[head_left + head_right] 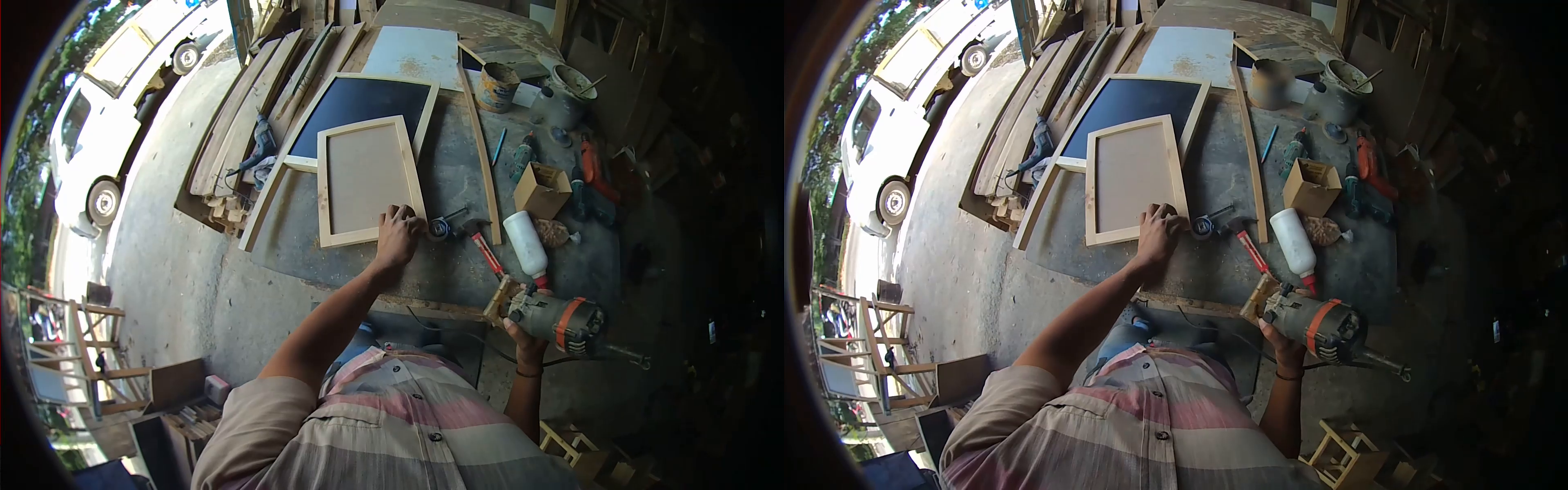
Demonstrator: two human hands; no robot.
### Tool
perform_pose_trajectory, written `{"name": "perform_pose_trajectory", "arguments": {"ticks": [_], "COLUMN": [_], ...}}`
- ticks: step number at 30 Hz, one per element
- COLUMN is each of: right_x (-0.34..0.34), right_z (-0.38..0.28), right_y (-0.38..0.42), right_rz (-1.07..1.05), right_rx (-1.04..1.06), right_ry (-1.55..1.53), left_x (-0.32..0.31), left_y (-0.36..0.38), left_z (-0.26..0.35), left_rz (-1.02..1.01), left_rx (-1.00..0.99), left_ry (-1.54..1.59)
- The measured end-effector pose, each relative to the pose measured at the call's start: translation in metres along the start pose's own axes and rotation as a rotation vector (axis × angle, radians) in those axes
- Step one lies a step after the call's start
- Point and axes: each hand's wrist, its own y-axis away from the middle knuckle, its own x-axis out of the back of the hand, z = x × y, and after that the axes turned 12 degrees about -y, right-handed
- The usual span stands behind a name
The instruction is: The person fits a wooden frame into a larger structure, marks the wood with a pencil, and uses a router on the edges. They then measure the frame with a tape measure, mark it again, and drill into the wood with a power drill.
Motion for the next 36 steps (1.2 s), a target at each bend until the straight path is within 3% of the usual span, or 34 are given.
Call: {"name": "perform_pose_trajectory", "arguments": {"ticks": [3, 5, 8, 10, 15, 18, 20, 21, 22, 24, 26, 28, 30, 32, 35, 36], "right_x": [0.005, 0.01, 0.011, 0.01, 0.029, 0.033, 0.035, 0.038, 0.039, 0.036, 0.032, 0.029, 0.03, 0.033, 0.044, 0.046], "right_z": [0.001, 0.003, 0.001, 0.001, 0.01, 0.013, 0.014, 0.017, 0.019, 0.014, 0.009, 0.006, 0.005, 0.006, 0.01, 0.01], "right_y": [0.004, 0.007, 0.012, 0.017, 0.022, 0.028, 0.031, 0.031, 0.03, 0.027, 0.024, 0.021, 0.02, 0.023, 0.031, 0.033], "right_rz": [-0.014, -0.015, -0.007, 0.063, 0.041, 0.066, 0.098, 0.095, 0.089, 0.099, 0.11, 0.138, 0.125, 0.122, 0.096, 0.11], "right_rx": [0.032, 0.048, 0.018, -0.02, -0.01, -0.063, -0.097, -0.082, -0.066, -0.06, -0.053, -0.04, -0.029, -0.019, -0.025, -0.022], "right_ry": [0.009, 0.016, 0.074, -0.063, -0.013, -0.04, -0.07, -0.062, -0.054, -0.097, -0.14, -0.187, -0.175, -0.165, -0.082, -0.048], "left_x": [-0.01, -0.026, -0.027, -0.026, -0.019, 0.009, 0.02, 0.042, 0.039, 0.031, 0.024, 0.017, 0.014, 0.033, 0.048, 0.05], "left_y": [-0.006, -0.013, -0.011, -0.008, 0.001, 0.029, 0.043, 0.039, 0.035, 0.027, 0.022, 0.019, 0.026, 0.03, 0.031, 0.025], "left_z": [-0.006, -0.019, -0.013, -0.01, -0.013, -0.015, -0.021, -0.008, -0.01, -0.013, -0.007, -0.007, -0.008, -0.009, -0.027, -0.039], "left_rz": [0.005, -0.056, -0.106, -0.093, -0.08, -0.147, -0.325, -0.459, -0.457, -0.157, -0.126, -0.193, -0.148, -0.187, -0.058, 0.003], "left_rx": [-0.042, -0.17, -0.084, -0.085, -0.151, -0.241, -0.268, -0.191, -0.187, -0.115, -0.108, -0.292, -0.272, -0.384, -0.358, -0.225], "left_ry": [-0.087, -0.077, -0.024, -0.053, -0.078, 0.044, -0.151, -0.247, -0.246, -0.195, -0.249, -0.344, -0.346, -0.308, -0.192, -0.184]}}
